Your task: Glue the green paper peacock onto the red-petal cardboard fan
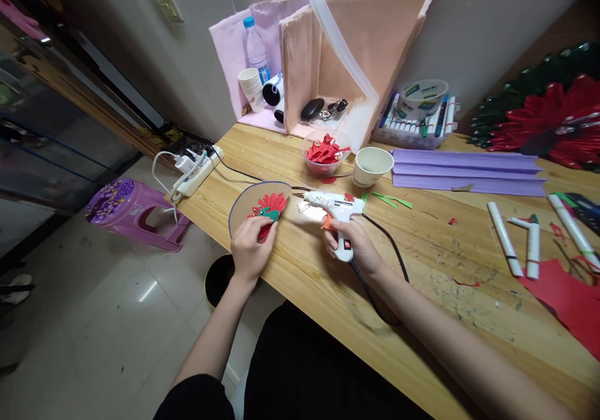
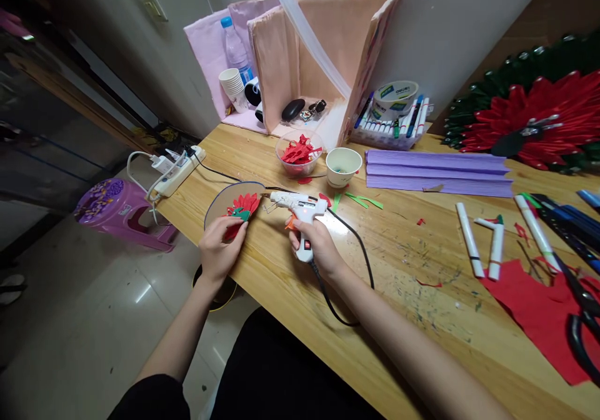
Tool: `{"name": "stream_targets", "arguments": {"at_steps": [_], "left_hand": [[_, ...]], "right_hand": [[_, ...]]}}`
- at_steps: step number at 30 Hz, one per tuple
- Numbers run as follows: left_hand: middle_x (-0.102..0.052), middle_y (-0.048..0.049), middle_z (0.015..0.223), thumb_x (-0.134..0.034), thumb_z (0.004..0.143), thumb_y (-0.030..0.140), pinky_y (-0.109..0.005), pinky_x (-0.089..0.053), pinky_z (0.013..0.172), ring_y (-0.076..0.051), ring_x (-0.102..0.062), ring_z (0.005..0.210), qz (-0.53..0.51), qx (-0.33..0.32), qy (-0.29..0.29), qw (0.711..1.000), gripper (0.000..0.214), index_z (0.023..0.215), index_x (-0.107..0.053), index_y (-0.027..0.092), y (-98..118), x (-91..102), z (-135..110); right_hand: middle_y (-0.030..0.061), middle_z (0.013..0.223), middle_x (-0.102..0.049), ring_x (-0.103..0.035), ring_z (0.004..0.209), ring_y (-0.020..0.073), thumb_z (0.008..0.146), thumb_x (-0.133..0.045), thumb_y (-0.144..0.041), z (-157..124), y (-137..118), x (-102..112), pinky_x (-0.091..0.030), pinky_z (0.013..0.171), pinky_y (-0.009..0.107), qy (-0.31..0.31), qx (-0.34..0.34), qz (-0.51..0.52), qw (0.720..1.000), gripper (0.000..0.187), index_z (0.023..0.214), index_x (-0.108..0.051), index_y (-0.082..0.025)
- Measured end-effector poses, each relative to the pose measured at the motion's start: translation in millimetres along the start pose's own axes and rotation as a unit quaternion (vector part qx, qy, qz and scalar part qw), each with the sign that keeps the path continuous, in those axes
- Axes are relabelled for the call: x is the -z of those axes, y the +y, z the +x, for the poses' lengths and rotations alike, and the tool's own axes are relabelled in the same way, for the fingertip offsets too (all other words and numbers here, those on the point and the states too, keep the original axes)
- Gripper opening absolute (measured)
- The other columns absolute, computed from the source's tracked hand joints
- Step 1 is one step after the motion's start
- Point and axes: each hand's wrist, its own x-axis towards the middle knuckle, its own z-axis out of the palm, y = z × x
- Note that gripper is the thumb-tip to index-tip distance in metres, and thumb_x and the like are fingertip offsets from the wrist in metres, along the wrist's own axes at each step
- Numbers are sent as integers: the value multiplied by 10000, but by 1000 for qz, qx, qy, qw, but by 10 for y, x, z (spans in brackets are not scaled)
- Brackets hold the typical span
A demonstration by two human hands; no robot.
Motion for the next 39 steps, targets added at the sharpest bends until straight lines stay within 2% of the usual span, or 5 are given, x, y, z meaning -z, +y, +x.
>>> {"name": "stream_targets", "arguments": {"at_steps": [6, 11, 15, 20, 39], "left_hand": [[-686, -39, 901, -600, 803, 235, -327, -470, 800, -186, -623, 845, 63, -11, -58, 996, 93, 873, -650, 199, -53, -50, -70], [-604, -51, 941, -637, 769, 291, -344, -467, 829, -194, -581, 909, 9, 86, -64, 994, 182, 930, -613, 208, -53, -1, -45], [-495, -97, 1105, -696, 696, 396, -420, -396, 962, -246, -488, 1101, 54, 176, 3, 983, 458, 1067, -515, 196, -72, -23, -11], [-400, -144, 1265, -701, 649, 496, -492, -302, 1041, -296, -391, 1234, 100, 247, -17, 964, 752, 1243, -353, 193, -69, -127, -42], [-413, -218, 1360, -665, 647, 532, -527, -224, 1084, -344, -351, 1303, 163, 261, -28, 951, 911, 1352, -264, 118, 68, -276, -67]], "right_hand": [[-59, 444, -446, -402, 367, 94, 759, -538, -415, 14, 56, 24, -316, 382, 223, -1, 7, 14, 1000, 241, 771, -518, -175], [-62, 448, -448, -380, 368, 88, 766, -547, -408, 20, 113, 29, -309, 377, 220, -12, 5, 45, 999, 234, 788, -512, -178], [-67, 450, -442, -366, 370, 88, 770, -551, -396, 23, 159, 34, -314, 384, 222, -11, -1, 54, 998, 219, 813, -509, -185], [-62, 467, -447, -384, 390, 85, 803, -537, -381, 14, 231, 62, -323, 390, 209, -24, -6, 67, 997, 204, 825, -517, -179], [-56, 478, -413, -390, 414, 109, 778, -529, -412, -22, 205, 37, -326, 406, 240, -5, -17, 26, 1000, 206, 808, -503, -209]]}}
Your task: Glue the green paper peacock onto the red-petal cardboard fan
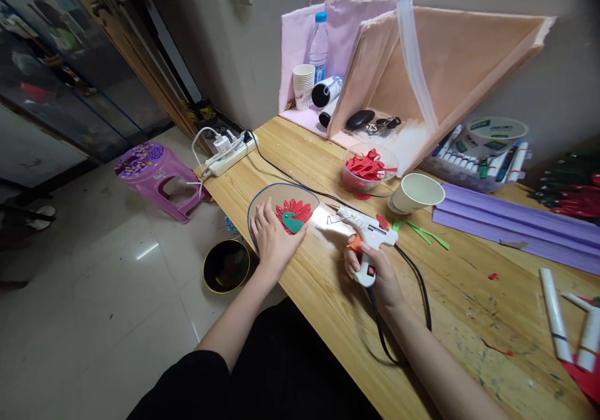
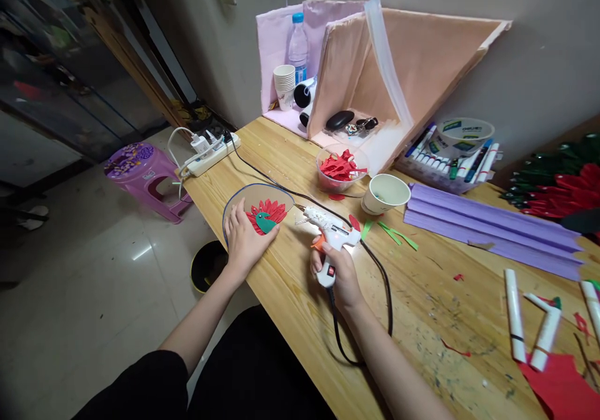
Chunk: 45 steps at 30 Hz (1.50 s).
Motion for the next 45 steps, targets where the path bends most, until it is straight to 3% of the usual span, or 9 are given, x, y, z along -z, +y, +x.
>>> {"name": "stream_targets", "arguments": {"at_steps": [12, 18, 22, 27, 39, 45], "left_hand": [[-423, -201, 1358, -649, 671, 506, -515, -197, 1101, -345, -318, 1329, 6, -19, -26, 999, 839, 1335, -305, 124, -21, 35, 12], [-403, -210, 1380, -621, 681, 598, -528, -200, 1097, -349, -293, 1346, -27, -8, -63, 998, 837, 1317, -331, 139, -72, 91, 55], [-434, -213, 1348, -613, 744, 498, -498, -237, 1097, -322, -338, 1322, -27, -11, -49, 998, 721, 1297, -354, 115, -122, 88, 59], [-438, -204, 1339, -660, 721, 423, -487, -238, 1104, -314, -346, 1315, -24, -7, -40, 999, 713, 1289, -357, 116, -123, 62, 49], [-433, -177, 1331, -699, 681, 403, -477, -262, 1090, -313, -364, 1296, -42, 19, -28, 999, 752, 1293, -345, 149, -102, 56, 47], [-398, -171, 1349, -639, 728, 468, -462, -284, 1072, -307, -353, 1300, -45, 29, -67, 996, 703, 1290, -364, 146, -124, 140, 92]], "right_hand": [[-49, 473, -403, -375, 411, 111, 775, -527, -406, 2, -29, -15, -302, 391, 243, -3, 5, -14, 1000, 203, 777, -499, -206], [-51, 486, -414, -376, 416, 105, 807, -500, -400, 5, 31, 26, -319, 407, 239, -4, 15, 0, 1000, 199, 802, -507, -201], [-47, 476, -405, -377, 411, 108, 792, -517, -396, 2, 22, 17, -311, 397, 242, -5, 10, -3, 1000, 202, 743, -489, -203], [-46, 480, -413, -370, 406, 104, 796, -516, -395, -3, 25, 20, -318, 396, 244, -6, 12, 2, 1000, 200, 752, -493, -201], [-52, 483, -424, -380, 413, 98, 810, -512, -375, 1, 25, 18, -331, 398, 227, -9, 10, 12, 1000, 178, 826, -512, -197], [-56, 479, -431, -379, 402, 88, 795, -535, -384, 1, 48, 30, -329, 387, 215, -15, 13, 24, 1000, 196, 842, -525, -193]]}}
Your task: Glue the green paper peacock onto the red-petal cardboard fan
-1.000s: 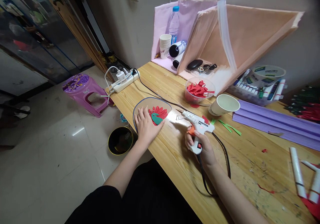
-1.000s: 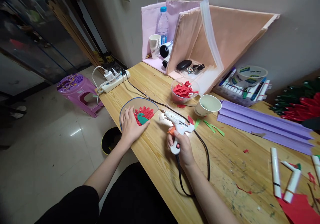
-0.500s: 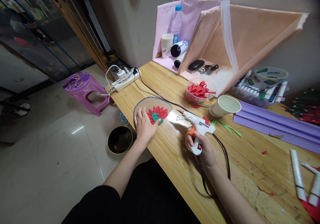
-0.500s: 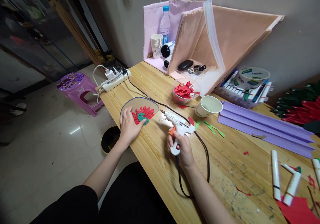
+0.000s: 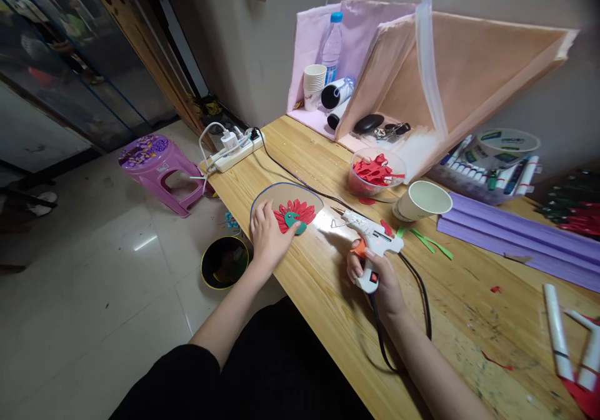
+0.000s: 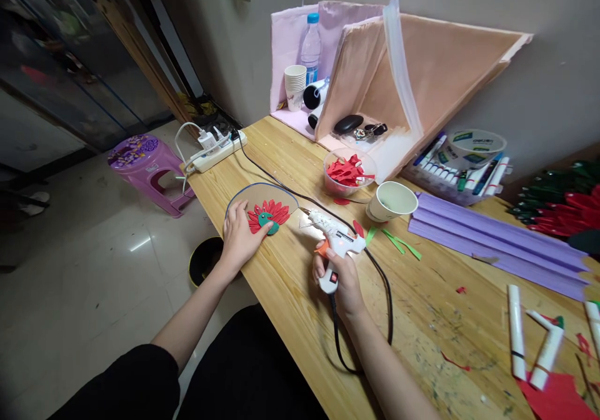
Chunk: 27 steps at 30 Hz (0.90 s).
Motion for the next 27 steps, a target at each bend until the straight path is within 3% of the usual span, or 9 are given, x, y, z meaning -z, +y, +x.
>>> {"name": "stream_targets", "arguments": {"at_steps": [4, 6, 8, 11, 15, 17, 22, 27], "left_hand": [[-408, -171, 1315, -529, 805, 505, -474, -324, 1032, -323, -388, 1257, 19, 24, 45, 999, 614, 1282, -389, 144, -109, 146, 19], [-432, -187, 1256, -554, 777, 534, -504, -359, 981, -358, -403, 1218, 60, 58, 67, 994, 667, 1275, -393, 120, -200, 212, 20], [-431, -215, 1220, -638, 696, 554, -516, -393, 930, -382, -430, 1174, 89, 88, 45, 991, 791, 1275, -381, 80, -291, 253, 24], [-461, -225, 1169, -695, 665, 507, -446, -409, 934, -348, -471, 1147, 75, 99, 9, 992, 829, 1263, -377, 29, -381, 280, 46], [-509, -226, 1128, -689, 681, 488, -379, -459, 856, -317, -532, 1095, 52, 128, -18, 990, 755, 1220, -416, 35, -389, 324, 117], [-531, -225, 1113, -715, 638, 505, -373, -466, 821, -322, -555, 1063, 46, 149, -30, 987, 760, 1182, -445, 49, -385, 359, 165], [-600, -182, 1033, -759, 524, 532, -355, -451, 753, -319, -589, 975, -10, 163, -77, 984, 667, 997, -546, 113, -491, 422, 278], [-613, -51, 735, -768, 494, 460, -287, -409, 606, -219, -583, 704, -181, 129, -107, 969, 433, 728, -564, 158, -680, 463, 323]], "right_hand": [[-50, 497, -453, -387, 418, 85, 811, -526, -398, 7, -5, 0, -318, 399, 209, 2, 18, -19, 1000, 204, 838, -536, -196], [-35, 510, -472, -402, 441, 88, 819, -520, -419, 35, -42, 8, -317, 415, 213, -2, 31, -58, 998, 240, 761, -534, -186], [-23, 517, -488, -417, 461, 94, 815, -528, -437, 97, -114, 15, -318, 430, 220, -7, 54, -106, 993, 279, 710, -529, -178], [-25, 536, -504, -444, 481, 110, 822, -534, -437, 285, -269, -23, -335, 452, 230, -14, 112, -180, 977, 258, 799, -552, -180], [21, 653, -564, -529, 593, 149, 849, -489, -447, 790, -407, -228, -423, 568, 268, -28, 183, -361, 914, 304, 722, -548, -178], [60, 766, -625, -579, 694, 197, 839, -474, -445, 1144, -390, -349, -456, 655, 314, -8, 223, -457, 861, 298, 869, -579, -168], [135, 1091, -620, -580, 959, 260, 820, -435, -317, 1948, -204, -466, -438, 846, 403, 24, 247, -501, 829, 420, 1205, -468, -152], [125, 1096, -623, -570, 999, 266, 817, -426, -326, 2235, -85, -366, -429, 876, 411, 33, 253, -548, 797, 407, 1192, -478, -178]]}}
